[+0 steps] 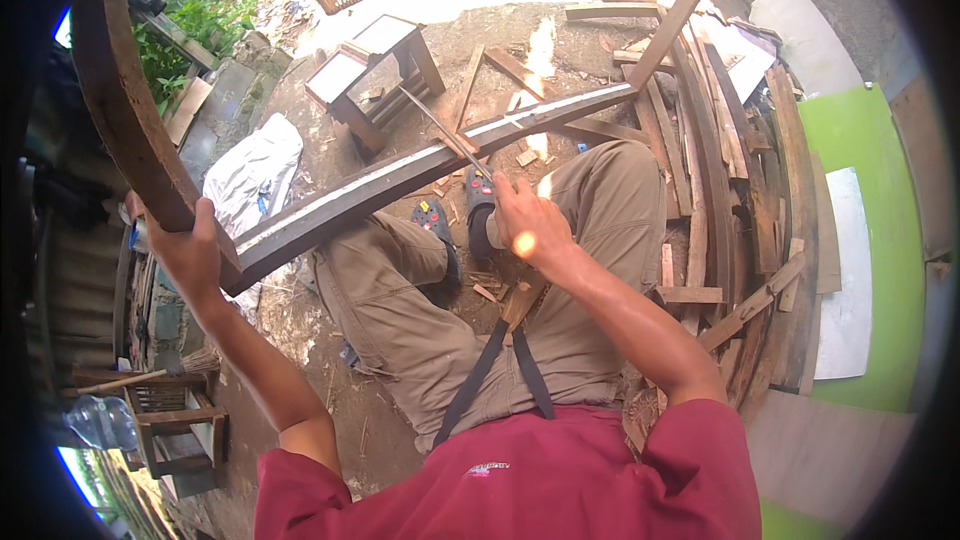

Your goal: The person hammers nails into a white board, then saws a curved wooden piece and fits it into a wooden frame. They use a hammer, hand saw, and knife to shape and assemble the components.

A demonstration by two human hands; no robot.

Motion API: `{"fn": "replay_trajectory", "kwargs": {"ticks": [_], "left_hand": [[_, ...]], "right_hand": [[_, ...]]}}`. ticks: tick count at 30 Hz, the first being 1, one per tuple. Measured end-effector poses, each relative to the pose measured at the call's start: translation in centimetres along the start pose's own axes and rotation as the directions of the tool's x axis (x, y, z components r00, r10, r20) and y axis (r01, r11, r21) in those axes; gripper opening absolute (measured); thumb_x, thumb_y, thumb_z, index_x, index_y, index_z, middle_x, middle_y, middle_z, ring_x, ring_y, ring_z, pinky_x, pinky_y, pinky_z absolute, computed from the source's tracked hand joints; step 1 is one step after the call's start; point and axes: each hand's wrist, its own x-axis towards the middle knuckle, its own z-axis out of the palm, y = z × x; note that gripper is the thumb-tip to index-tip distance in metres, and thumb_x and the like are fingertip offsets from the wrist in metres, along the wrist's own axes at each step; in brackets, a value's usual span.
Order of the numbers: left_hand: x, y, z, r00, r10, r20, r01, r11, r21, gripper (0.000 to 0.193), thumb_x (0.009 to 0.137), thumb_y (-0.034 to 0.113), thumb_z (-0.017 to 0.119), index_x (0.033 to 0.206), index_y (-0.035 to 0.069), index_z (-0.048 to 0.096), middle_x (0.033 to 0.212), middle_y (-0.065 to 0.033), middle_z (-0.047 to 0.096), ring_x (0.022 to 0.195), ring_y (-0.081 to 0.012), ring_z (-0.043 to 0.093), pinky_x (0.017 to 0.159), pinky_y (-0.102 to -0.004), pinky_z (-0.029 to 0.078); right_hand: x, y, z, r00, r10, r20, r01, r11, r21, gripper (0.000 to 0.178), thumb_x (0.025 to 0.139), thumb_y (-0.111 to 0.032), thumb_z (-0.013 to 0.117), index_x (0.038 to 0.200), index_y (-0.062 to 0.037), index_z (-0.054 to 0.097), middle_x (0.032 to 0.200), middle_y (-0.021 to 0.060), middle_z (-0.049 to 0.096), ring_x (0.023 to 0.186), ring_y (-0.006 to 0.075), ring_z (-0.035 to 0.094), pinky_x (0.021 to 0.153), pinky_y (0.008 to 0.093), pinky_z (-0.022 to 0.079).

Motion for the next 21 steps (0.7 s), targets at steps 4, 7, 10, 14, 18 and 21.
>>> {"fn": "replay_trajectory", "kwargs": {"ticks": [4, 7, 10, 14, 18, 21], "left_hand": [[-1.1, 0.1, -0.4, 0.999, 0.038, -0.019, -0.039, 0.997, -0.074, 0.041, 0.079, 0.004, 0.069, 0.119, -0.002, 0.062, 0.103, -0.0108, 0.07, 0.089, -0.0193, 0.067, 0.085, -0.0347, 0.052], [-1.3, 0.4, -0.6, 1.0, 0.012, -0.008, -0.013, 0.997, -0.077, 0.041, 0.078, 0.003, 0.069, 0.119, -0.001, 0.062, 0.101, -0.0091, 0.069, 0.089, -0.0177, 0.066, 0.086, -0.0335, 0.052], [-1.5, 0.8, -0.5, 1.0, -0.002, 0.0, 0.002, 1.0, -0.024, 0.041, 0.078, 0.002, 0.068, 0.119, -0.001, 0.062, 0.099, -0.0081, 0.068, 0.088, -0.0167, 0.065, 0.086, -0.0325, 0.051], [-1.8, 0.3, -0.9, 1.0, 0.011, -0.004, -0.012, 0.995, -0.096, 0.043, 0.077, 0.004, 0.07, 0.119, -0.001, 0.061, 0.096, -0.0089, 0.068, 0.085, -0.0166, 0.065, 0.084, -0.0324, 0.051], [-1.8, 0.6, -0.9, 1.0, 0.026, 0.001, -0.026, 0.999, -0.027, 0.043, 0.076, 0.004, 0.071, 0.118, -0.001, 0.061, 0.095, -0.0099, 0.068, 0.084, -0.0179, 0.066, 0.083, -0.0331, 0.052], [-1.9, 0.8, -0.4, 0.999, 0.026, -0.027, -0.027, 0.999, -0.047, 0.044, 0.076, 0.004, 0.072, 0.118, -0.001, 0.062, 0.096, -0.0104, 0.069, 0.083, -0.0187, 0.066, 0.083, -0.0333, 0.052]], "right_hand": [[0.6, -1.3, -0.6, 0.999, -0.04, 0.009, 0.04, 0.999, -0.019, 0.044, 0.097, -0.017, 0.059, 0.138, -0.0046, 0.049, 0.103, 0.0244, 0.063, 0.08, 0.0471, 0.068, 0.069, 0.0543, 0.057], [1.1, -1.3, -0.6, 0.998, -0.058, 0.006, 0.058, 0.996, -0.065, 0.037, 0.099, -0.016, 0.055, 0.132, -0.0027, 0.048, 0.101, 0.0266, 0.062, 0.078, 0.0484, 0.068, 0.067, 0.0564, 0.057], [2.0, -0.6, -0.2, 0.998, -0.004, 0.057, 0.011, 0.992, -0.129, 0.037, 0.099, -0.016, 0.054, 0.133, -0.0039, 0.048, 0.101, 0.0264, 0.063, 0.083, 0.0494, 0.068, 0.071, 0.0582, 0.057], [2.6, -2.7, -1.3, 0.999, -0.046, 0.023, 0.047, 0.997, -0.059, 0.041, 0.098, -0.018, 0.055, 0.137, -0.0062, 0.049, 0.103, 0.0253, 0.064, 0.087, 0.0499, 0.067, 0.075, 0.0583, 0.055], [2.7, -0.1, -0.5, 0.977, 0.081, 0.199, -0.04, 0.979, -0.202, 0.042, 0.097, -0.017, 0.057, 0.137, -0.0065, 0.048, 0.101, 0.0244, 0.065, 0.086, 0.0488, 0.067, 0.075, 0.0576, 0.055], [3.1, -0.2, -0.8, 0.995, -0.012, 0.099, 0.026, 0.989, -0.146, 0.035, 0.097, -0.016, 0.057, 0.13, -0.0072, 0.049, 0.096, 0.0256, 0.065, 0.084, 0.0481, 0.067, 0.074, 0.0588, 0.054]]}}
